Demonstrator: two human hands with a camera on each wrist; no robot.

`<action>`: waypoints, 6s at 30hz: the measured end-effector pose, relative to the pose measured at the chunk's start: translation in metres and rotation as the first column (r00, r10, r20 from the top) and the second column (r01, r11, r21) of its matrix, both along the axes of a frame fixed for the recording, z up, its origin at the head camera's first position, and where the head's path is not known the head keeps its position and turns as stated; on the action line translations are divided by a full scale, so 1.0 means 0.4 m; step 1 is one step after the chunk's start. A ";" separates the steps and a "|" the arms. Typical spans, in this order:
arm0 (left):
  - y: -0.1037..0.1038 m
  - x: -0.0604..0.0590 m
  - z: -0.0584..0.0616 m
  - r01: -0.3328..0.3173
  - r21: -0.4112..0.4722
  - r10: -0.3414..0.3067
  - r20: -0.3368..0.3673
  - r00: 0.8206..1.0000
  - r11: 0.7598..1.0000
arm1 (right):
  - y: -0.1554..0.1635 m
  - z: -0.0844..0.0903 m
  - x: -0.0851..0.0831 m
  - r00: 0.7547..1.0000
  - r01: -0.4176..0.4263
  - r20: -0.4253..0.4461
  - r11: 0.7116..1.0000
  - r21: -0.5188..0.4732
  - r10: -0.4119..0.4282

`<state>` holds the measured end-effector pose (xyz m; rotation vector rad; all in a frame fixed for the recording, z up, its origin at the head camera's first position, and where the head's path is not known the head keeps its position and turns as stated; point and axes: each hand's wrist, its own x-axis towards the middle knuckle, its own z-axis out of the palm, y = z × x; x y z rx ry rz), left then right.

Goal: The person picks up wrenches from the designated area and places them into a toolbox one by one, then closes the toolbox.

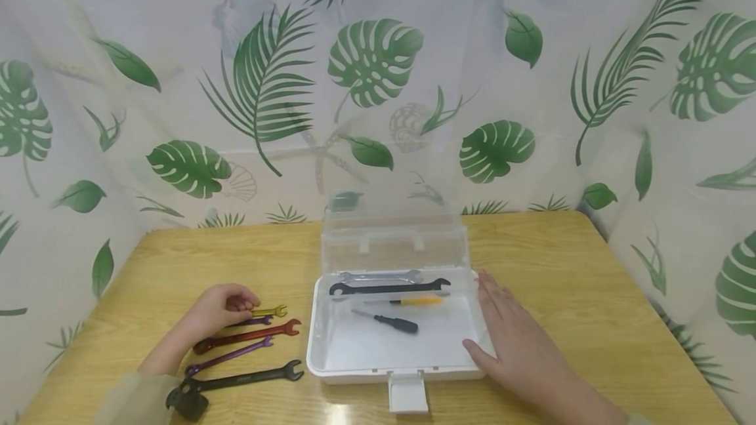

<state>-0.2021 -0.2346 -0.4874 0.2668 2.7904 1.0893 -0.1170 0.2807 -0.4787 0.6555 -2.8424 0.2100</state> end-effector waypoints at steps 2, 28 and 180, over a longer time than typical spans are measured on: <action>0.002 -0.001 0.003 -0.002 -0.011 0.002 0.003 1.000 1.000 | -0.001 0.004 0.000 1.000 0.005 0.014 1.000 0.000 -0.005; 0.012 -0.005 0.010 0.073 -0.100 -0.075 -0.012 0.997 0.992 | -0.001 0.020 0.001 1.000 -0.004 0.027 1.000 -0.004 0.004; 0.515 -0.046 0.252 0.374 -0.032 -0.371 -0.229 0.900 0.927 | -0.004 0.017 0.002 0.999 0.017 0.029 1.000 -0.018 -0.016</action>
